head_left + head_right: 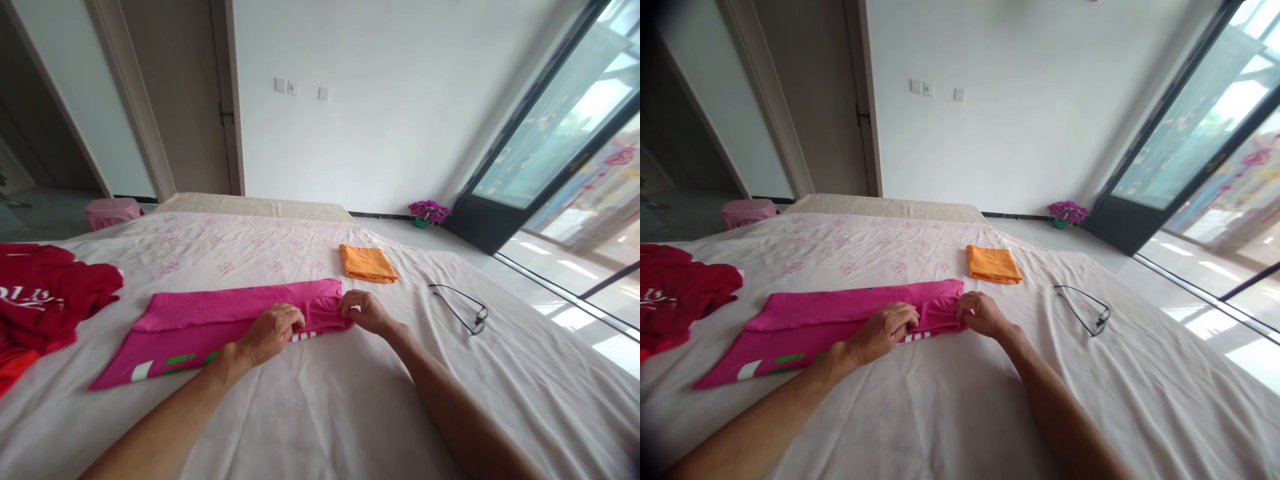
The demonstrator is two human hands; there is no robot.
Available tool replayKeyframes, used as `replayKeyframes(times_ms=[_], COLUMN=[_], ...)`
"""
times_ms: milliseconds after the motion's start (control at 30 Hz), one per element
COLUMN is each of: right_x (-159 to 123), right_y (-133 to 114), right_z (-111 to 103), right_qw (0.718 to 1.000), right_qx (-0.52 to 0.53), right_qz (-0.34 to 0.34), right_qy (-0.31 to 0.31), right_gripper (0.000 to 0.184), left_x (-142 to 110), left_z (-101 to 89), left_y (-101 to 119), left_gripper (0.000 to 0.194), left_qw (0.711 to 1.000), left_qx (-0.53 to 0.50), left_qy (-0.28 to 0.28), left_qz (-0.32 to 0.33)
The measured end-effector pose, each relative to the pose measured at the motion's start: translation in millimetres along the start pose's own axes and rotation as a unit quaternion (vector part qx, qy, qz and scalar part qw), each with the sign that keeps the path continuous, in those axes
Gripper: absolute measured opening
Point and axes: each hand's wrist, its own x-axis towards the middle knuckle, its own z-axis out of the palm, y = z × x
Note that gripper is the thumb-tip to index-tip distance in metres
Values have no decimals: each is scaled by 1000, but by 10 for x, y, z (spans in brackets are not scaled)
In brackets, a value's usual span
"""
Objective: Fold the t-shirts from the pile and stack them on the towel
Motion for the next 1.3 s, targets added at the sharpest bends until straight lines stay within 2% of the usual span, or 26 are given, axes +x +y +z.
replayKeyframes(times_ms=[67, 167, 233, 300, 433, 533, 600, 667, 733, 800, 867, 967, 1067, 1167, 1300], right_x=[49, 199, 327, 446, 590, 628, 644, 657, 655, 633, 590, 521, 486, 484, 490], right_y=[25, 29, 23, 30, 94, 103, 41, -81, -237, -377, -465, -493, -479, -479, -487], right_z=[-32, -33, 2, 56, 147, 172, 195, 249, 346, 477, 615, 763, 812, 809, 786], right_qw=[995, 958, 933, 926, 930, 916, 909, 917, 936, 951, 956, 956, 956, 956, 958], right_qx=[-39, -132, -174, -186, -204, -256, -294, -312, -305, -297, -292, -285, -285, -284, -277], right_qz=[78, 228, 297, 320, 291, 287, 269, 217, 140, 61, -4, -56, -60, -53, -51], right_qy=[43, 113, 106, 79, 96, 117, 122, 125, 104, 62, 14, -36, -46, -48, -59], right_gripper=[26, 30, 38, 46, 35, 36, 38, 41, 45, 51, 55, 58, 59, 60, 59], left_x=[-10, -14, -19, -29, -54, -59, -54, -56, -85, -164, -304, -612, -955, -1225, -1356], left_z=[16, 25, 23, 19, 3, -29, -61, -107, -183, -305, -480, -801, -1081, -1240, -1330], left_y=[40, 117, 150, 158, 146, 169, 198, 207, 163, 41, -148, -458, -652, -690, -660], left_gripper=[28, 27, 28, 31, 41, 42, 39, 35, 36, 38, 38, 33, 21, 25, 30], left_qw=[1000, 999, 999, 999, 996, 991, 990, 992, 994, 994, 988, 961, 908, 857, 829], left_qx=[-22, -33, -27, -18, -9, -16, -40, -75, -100, -88, -32, 108, 252, 328, 350], left_qy=[2, -2, -16, -35, -87, -129, -131, -101, -43, 26, 77, 101, 71, 42, 14], left_qz=[-8, -23, -21, -11, 12, 16, 13, 3, -20, -65, -127, -235, -328, -396, -437])
